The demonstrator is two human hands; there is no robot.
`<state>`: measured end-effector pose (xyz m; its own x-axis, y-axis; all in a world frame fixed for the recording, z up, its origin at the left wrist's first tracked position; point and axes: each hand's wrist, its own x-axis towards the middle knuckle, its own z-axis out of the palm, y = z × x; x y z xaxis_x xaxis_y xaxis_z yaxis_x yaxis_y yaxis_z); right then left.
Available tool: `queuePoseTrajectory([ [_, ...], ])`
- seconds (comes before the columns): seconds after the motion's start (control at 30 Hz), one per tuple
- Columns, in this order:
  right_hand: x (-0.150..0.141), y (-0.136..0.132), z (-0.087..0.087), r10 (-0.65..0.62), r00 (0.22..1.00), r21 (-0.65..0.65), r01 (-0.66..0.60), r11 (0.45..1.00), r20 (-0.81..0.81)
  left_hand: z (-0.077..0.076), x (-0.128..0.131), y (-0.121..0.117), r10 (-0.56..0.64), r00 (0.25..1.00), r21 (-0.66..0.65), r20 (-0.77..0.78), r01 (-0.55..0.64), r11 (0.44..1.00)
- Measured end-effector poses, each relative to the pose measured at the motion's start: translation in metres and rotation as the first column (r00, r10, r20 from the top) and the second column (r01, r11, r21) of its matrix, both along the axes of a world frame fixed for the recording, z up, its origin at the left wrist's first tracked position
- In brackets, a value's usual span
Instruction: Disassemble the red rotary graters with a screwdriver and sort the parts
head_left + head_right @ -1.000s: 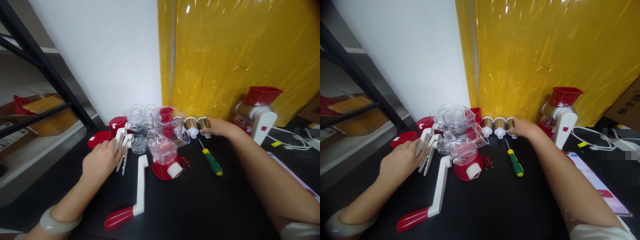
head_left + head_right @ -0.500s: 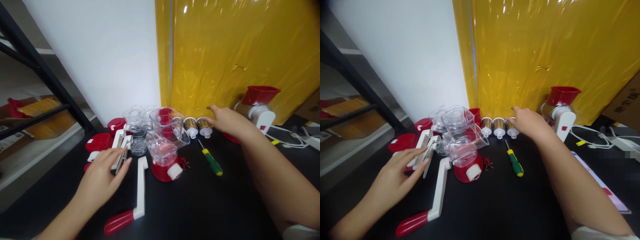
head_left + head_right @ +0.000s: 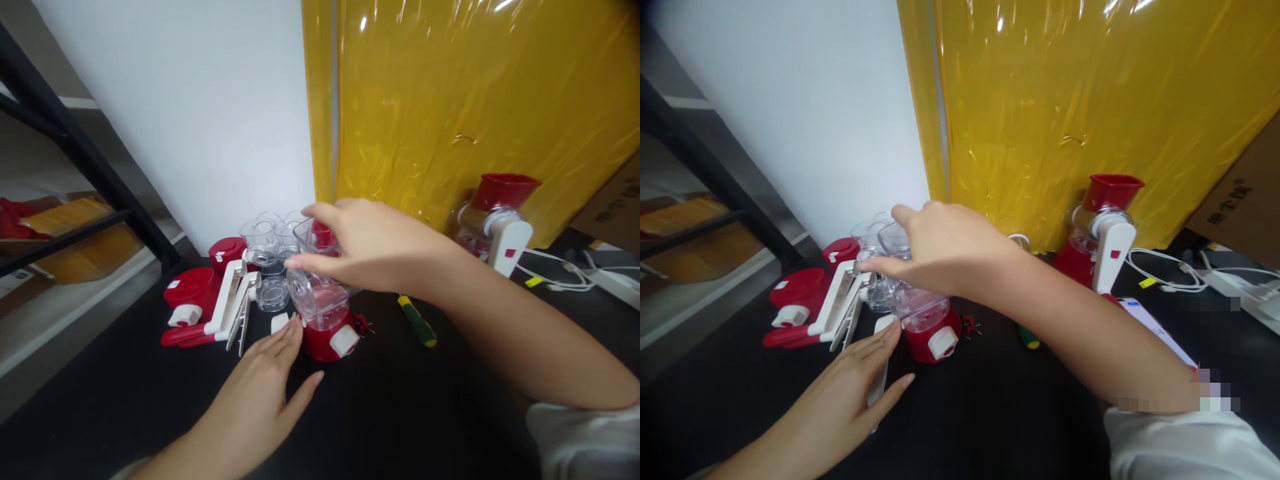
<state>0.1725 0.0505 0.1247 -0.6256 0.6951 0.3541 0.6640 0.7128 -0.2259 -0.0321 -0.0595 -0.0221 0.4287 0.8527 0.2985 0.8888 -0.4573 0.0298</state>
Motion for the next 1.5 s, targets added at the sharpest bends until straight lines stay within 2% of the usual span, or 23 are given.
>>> queuePoseTrajectory([
  [0.2,-0.008,-0.004,-0.011,-0.091,0.995,0.048,0.088,0.995,0.047,0.0,0.009,0.004,0.0,1.0,0.055,-0.012,0.001,0.999],
  [0.4,-0.008,-0.006,-0.01,-0.118,0.991,0.038,0.115,0.993,0.058,0.004,0.013,0.003,-0.013,1.0,0.081,-0.012,0.014,0.997],
  [0.8,-0.002,0.008,-0.007,0.013,0.999,-0.033,-0.012,0.999,0.045,0.011,0.011,0.012,0.02,0.995,-0.069,0.097,-0.013,0.998],
  [0.93,-0.003,0.011,-0.005,0.049,0.998,-0.034,-0.047,0.998,0.048,0.009,0.013,0.011,0.017,0.999,-0.097,0.049,-0.012,0.995],
  [1.07,-0.004,0.011,-0.005,0.033,0.998,-0.005,-0.032,0.999,0.057,0.009,0.02,0.003,0.066,0.997,-0.078,-0.05,-0.07,0.994],
  [1.2,-0.004,0.01,-0.006,0.034,0.998,0.0,-0.035,0.999,0.06,0.021,0.021,0.004,0.149,0.986,-0.116,-0.075,-0.157,0.981],
  [1.3,-0.006,0.009,-0.005,0.034,0.999,0.013,-0.034,0.999,0.041,0.032,0.008,0.021,0.209,0.978,-0.254,0.013,-0.199,0.946],
  [1.37,-0.009,0.008,-0.003,0.05,0.998,0.02,-0.051,0.999,0.035,0.035,-0.007,0.038,0.199,0.971,-0.365,0.129,-0.14,0.92],
  [1.4,-0.01,0.008,-0.002,0.069,0.997,0.022,-0.07,0.997,0.035,0.036,-0.015,0.047,0.156,0.966,-0.41,0.205,-0.06,0.91],
  [1.47,-0.013,0.009,0.0,0.126,0.991,0.03,-0.127,0.991,0.036,0.036,-0.031,0.065,0.073,0.946,-0.449,0.315,0.081,0.89],
  [1.5,-0.014,0.01,0.0,0.16,0.987,0.038,-0.161,0.986,0.033,0.035,-0.038,0.072,0.067,0.943,-0.461,0.326,0.097,0.882],
])
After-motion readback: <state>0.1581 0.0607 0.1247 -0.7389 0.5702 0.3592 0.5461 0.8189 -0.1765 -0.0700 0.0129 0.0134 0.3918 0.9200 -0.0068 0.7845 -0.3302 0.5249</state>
